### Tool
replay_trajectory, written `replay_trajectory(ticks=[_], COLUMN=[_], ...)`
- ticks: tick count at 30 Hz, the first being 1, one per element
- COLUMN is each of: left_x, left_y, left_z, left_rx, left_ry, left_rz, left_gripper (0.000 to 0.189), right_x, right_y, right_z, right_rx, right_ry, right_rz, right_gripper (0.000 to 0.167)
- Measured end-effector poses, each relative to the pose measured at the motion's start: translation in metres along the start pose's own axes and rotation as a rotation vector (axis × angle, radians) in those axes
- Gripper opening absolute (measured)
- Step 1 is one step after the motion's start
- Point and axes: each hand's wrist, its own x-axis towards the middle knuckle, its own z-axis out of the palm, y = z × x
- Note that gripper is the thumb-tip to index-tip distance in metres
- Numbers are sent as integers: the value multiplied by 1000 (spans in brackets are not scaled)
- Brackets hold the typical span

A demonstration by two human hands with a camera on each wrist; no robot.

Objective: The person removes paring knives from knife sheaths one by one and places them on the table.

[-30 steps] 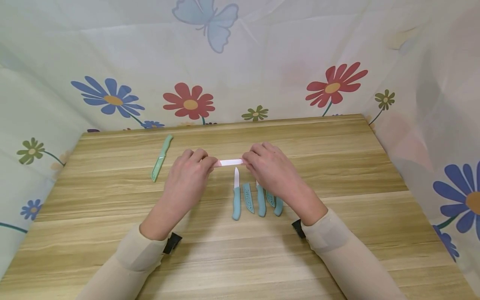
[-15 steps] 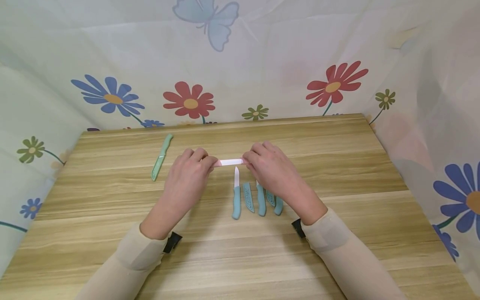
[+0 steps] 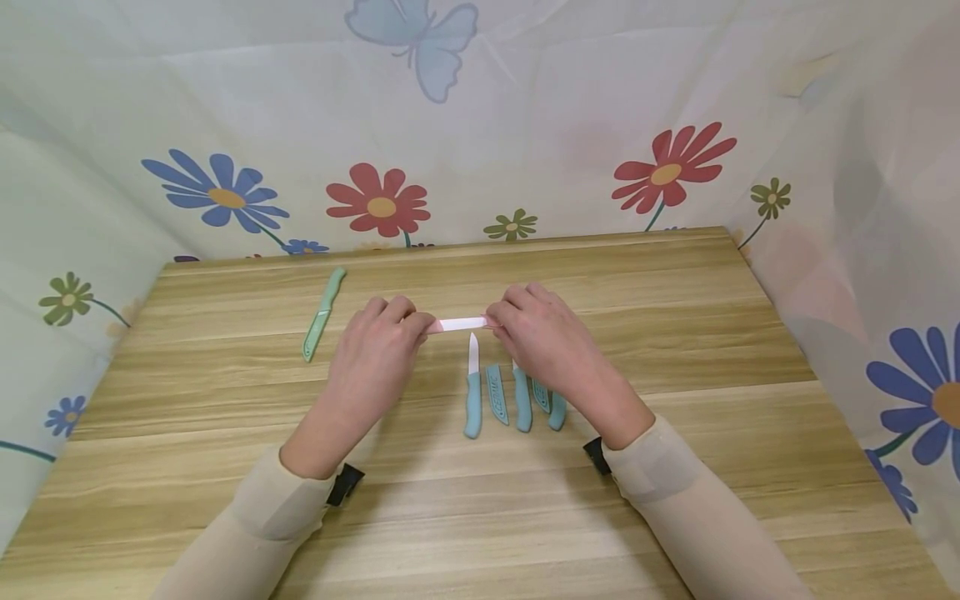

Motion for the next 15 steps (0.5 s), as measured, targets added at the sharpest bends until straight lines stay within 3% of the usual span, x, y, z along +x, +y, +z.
replay_trajectory(ticks=[15], left_x=[1], left_y=[-2], left_z=[0], left_rx=[12], left_ry=[-5], left_rz=[-21], left_gripper=[16], right_x=[-1], right_y=[4], right_z=[-1], right_rx=[-7], right_ry=[-2], right_rz=[20], right_gripper=[21])
